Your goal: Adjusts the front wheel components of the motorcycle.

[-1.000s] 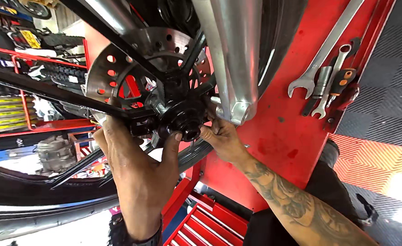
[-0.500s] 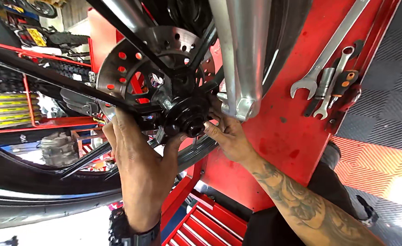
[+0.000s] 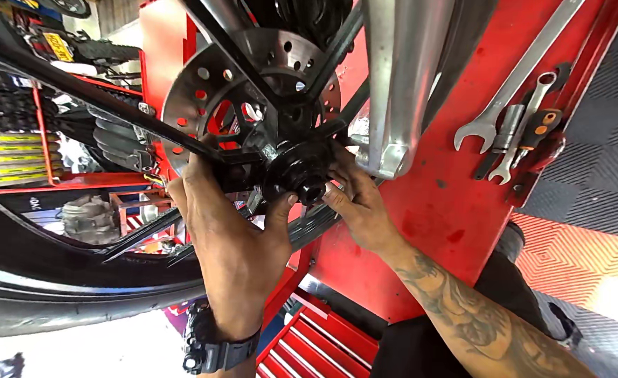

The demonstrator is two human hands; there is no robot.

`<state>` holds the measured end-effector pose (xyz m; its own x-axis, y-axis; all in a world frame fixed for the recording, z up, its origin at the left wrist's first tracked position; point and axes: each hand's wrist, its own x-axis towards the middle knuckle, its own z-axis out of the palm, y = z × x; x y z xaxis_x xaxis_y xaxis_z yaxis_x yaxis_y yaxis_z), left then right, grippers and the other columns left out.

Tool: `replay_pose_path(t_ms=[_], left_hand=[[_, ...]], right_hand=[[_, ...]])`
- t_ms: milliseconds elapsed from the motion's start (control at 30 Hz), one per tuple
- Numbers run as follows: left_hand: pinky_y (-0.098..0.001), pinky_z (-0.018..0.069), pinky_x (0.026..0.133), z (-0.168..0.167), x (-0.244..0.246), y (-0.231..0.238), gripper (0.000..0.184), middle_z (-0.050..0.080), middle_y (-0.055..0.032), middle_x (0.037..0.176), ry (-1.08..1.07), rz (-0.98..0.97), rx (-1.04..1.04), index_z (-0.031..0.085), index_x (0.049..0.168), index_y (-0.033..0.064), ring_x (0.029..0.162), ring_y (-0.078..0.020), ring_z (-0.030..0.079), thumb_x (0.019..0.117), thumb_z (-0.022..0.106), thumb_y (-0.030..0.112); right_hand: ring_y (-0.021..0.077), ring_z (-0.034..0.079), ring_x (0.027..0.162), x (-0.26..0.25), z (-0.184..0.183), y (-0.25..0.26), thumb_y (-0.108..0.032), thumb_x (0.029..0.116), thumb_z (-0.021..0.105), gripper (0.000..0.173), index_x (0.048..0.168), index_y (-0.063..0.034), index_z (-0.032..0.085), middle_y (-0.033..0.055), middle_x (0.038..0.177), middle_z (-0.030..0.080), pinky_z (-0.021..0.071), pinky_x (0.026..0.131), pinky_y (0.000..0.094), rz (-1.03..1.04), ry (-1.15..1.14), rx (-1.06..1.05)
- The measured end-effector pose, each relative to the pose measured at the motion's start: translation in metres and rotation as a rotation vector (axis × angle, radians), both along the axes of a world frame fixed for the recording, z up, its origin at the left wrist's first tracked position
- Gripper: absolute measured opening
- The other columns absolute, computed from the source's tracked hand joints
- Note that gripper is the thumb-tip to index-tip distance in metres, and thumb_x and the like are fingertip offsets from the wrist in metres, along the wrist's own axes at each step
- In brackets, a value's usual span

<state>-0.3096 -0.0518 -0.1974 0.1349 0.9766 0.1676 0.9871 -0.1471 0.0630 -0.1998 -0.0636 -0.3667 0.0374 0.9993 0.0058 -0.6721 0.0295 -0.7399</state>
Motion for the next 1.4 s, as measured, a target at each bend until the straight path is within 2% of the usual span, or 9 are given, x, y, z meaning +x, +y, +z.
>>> replay_pose_path(t_ms=[333,533,633,733,900,1067,1133,1200,1400], left_hand=[[-0.0377,0.0497,0.089,-0.002,0.004,0.0,0.096,0.05,-0.0111,0.137,0.0,0.04,0.005,0.031,0.156,0.0114,0.116,-0.0237,0.054,0.0809,0.084,0.039],[-0.04,0.0494,0.09,0.002,0.003,0.002,0.097,0.051,-0.012,0.139,0.025,0.019,-0.033,0.029,0.158,0.01,0.119,-0.0258,0.053,0.0829,0.081,0.042],[-0.0393,0.0492,0.087,0.003,0.001,0.002,0.097,0.049,-0.0144,0.141,0.041,0.005,-0.025,0.028,0.158,0.0077,0.118,-0.0261,0.053,0.0836,0.079,0.043],[-0.0408,0.049,0.088,0.003,0.0,0.002,0.096,0.051,-0.0148,0.139,0.047,-0.018,-0.02,0.028,0.157,0.0063,0.117,-0.0272,0.053,0.0843,0.078,0.044],[-0.0436,0.0487,0.094,0.004,-0.003,0.001,0.1,0.05,-0.0182,0.141,0.055,-0.074,-0.027,0.023,0.16,0.004,0.12,-0.0296,0.053,0.0854,0.076,0.043],[-0.0485,0.0473,0.097,0.007,-0.002,0.001,0.122,0.046,-0.0202,0.146,0.059,-0.09,-0.048,0.016,0.161,0.0049,0.124,-0.0329,0.05,0.0748,0.077,0.064],[-0.0525,0.0433,0.103,0.002,0.001,0.001,0.125,0.044,-0.0207,0.148,0.054,-0.049,-0.01,0.017,0.161,0.0052,0.128,-0.0355,0.048,0.0708,0.083,0.063],[-0.0511,0.0443,0.102,0.0,0.002,0.001,0.122,0.046,-0.0194,0.147,0.051,-0.034,0.015,0.02,0.161,0.0055,0.127,-0.0345,0.049,0.0724,0.084,0.059],[-0.0497,0.0421,0.103,-0.002,0.004,0.001,0.119,0.047,-0.019,0.145,0.046,-0.058,0.035,0.021,0.16,0.0046,0.127,-0.0336,0.048,0.0729,0.082,0.057]], right_hand=[[0.0246,0.064,0.122,0.001,0.002,-0.002,-0.007,0.0987,0.064,0.057,0.149,0.0035,0.04,0.0179,0.138,0.059,0.0618,0.094,0.0362,-0.03,0.045,0.0],[0.0278,0.064,0.121,0.007,-0.008,0.002,0.0,0.0918,0.072,0.061,0.145,0.0058,0.044,0.019,0.137,0.059,0.0607,0.097,0.0409,-0.036,0.098,0.059],[0.0271,0.072,0.101,0.0,-0.015,0.002,-0.008,0.0857,0.082,0.047,0.124,0.0066,0.059,0.0196,0.119,0.068,0.0651,0.086,0.0428,-0.318,-0.149,0.131],[0.0235,0.07,0.094,-0.014,-0.01,-0.006,-0.01,0.0862,0.081,0.034,0.114,0.0044,0.066,0.0168,0.107,0.068,0.0636,0.083,0.0399,-0.498,-0.263,0.094],[0.0199,0.068,0.101,-0.024,0.032,-0.024,-0.002,0.0894,0.072,0.034,0.122,0.0027,0.065,0.0145,0.117,0.063,0.0643,0.081,0.0339,-0.485,-0.361,-0.014],[0.0182,0.067,0.103,-0.025,0.042,-0.025,-0.006,0.0868,0.073,0.043,0.128,0.0021,0.061,0.0142,0.12,0.061,0.063,0.081,0.0319,-0.526,-0.55,-0.003],[0.0179,0.066,0.105,-0.026,0.045,-0.025,-0.008,0.0862,0.075,0.049,0.132,0.0014,0.059,0.0149,0.122,0.06,0.0622,0.082,0.0315,-0.522,-0.595,-0.012],[0.0182,0.065,0.106,-0.028,0.046,-0.024,-0.011,0.0854,0.077,0.054,0.135,-0.0005,0.058,0.0156,0.123,0.058,0.0616,0.082,0.0313,-0.526,-0.639,0.0],[0.0174,0.063,0.102,-0.03,0.041,-0.022,-0.012,0.0847,0.075,0.049,0.131,-0.003,0.063,0.0144,0.118,0.057,0.0603,0.083,0.0312,-0.602,-0.715,0.035]])
